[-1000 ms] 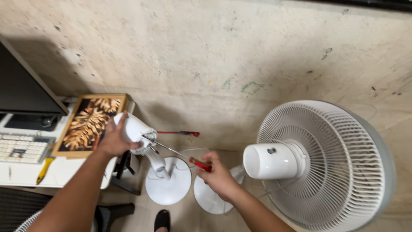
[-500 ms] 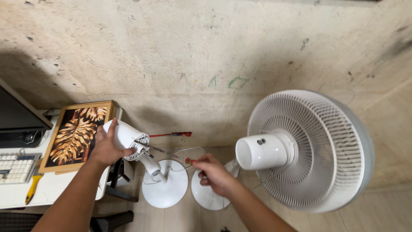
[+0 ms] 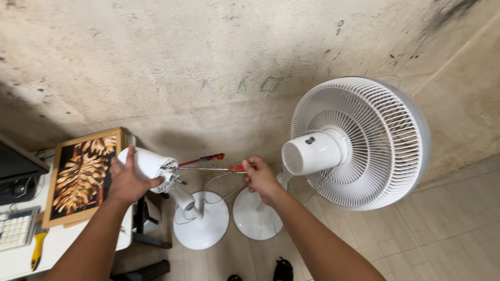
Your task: The person uses a screwdriver to remove screws from the back of a white electric fan, detaches the rear motor housing, and then removes the front grille. The person handles the fan components and places them aside.
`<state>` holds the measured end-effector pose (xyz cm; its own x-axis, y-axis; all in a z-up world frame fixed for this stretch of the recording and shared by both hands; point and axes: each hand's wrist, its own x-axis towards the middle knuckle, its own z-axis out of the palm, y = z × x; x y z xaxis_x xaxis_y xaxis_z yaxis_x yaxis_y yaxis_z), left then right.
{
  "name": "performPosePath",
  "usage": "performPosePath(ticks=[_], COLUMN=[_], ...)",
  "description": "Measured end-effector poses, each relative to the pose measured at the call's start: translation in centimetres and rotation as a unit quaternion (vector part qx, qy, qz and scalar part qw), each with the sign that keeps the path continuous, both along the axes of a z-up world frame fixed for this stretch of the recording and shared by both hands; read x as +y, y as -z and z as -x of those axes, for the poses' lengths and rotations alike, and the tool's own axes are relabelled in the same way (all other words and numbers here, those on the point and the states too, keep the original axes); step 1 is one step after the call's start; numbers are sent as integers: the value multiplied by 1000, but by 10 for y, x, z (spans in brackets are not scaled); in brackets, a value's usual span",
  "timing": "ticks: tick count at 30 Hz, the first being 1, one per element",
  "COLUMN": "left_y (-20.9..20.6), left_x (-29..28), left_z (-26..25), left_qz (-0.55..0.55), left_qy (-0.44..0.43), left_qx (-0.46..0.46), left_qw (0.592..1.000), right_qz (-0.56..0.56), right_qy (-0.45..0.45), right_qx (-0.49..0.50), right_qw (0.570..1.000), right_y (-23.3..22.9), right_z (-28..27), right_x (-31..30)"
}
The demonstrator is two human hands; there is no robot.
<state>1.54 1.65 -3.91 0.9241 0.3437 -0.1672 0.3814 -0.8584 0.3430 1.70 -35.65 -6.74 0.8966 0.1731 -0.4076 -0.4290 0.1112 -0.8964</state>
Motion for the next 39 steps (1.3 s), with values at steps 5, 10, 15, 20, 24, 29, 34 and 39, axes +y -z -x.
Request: performPosePath(ticks=[5,10,15,20,24,29,34,39], left_y=[-5,-10,-7,-2,2,5,-5,-17], left_x=[-7,-8,-7,-3,-1,4,-6,-15], left_z=[1,1,-2,-2,-5,-2,1,5], left_qz=[-5,-5,-24,-13,-10,-11,-16,-20], left_qy=[-6,-3,10,11,-1,27,17,11], left_qx=[16,7,22,16,27,-15,4,13], left_qw=[1000,1000,999,1000,1000,999,1000,1000], right_qz=[-10,101,164,107,83,109,188,257], right_qy=[-37,-9,-49,-43,-49,-35,-61,-50], right_qx=[-19,-33,16,-24,-113,-98,-81,-110], right_qw=[999,994,985,993,989,989,977,959], right_y=[2,-6,-21,-20,-13,-2,-4,-17], right_z=[8,17,17,21,15,7,11,17], right_x=[-11,-10,-7,-5,-10,-10,-10,-4])
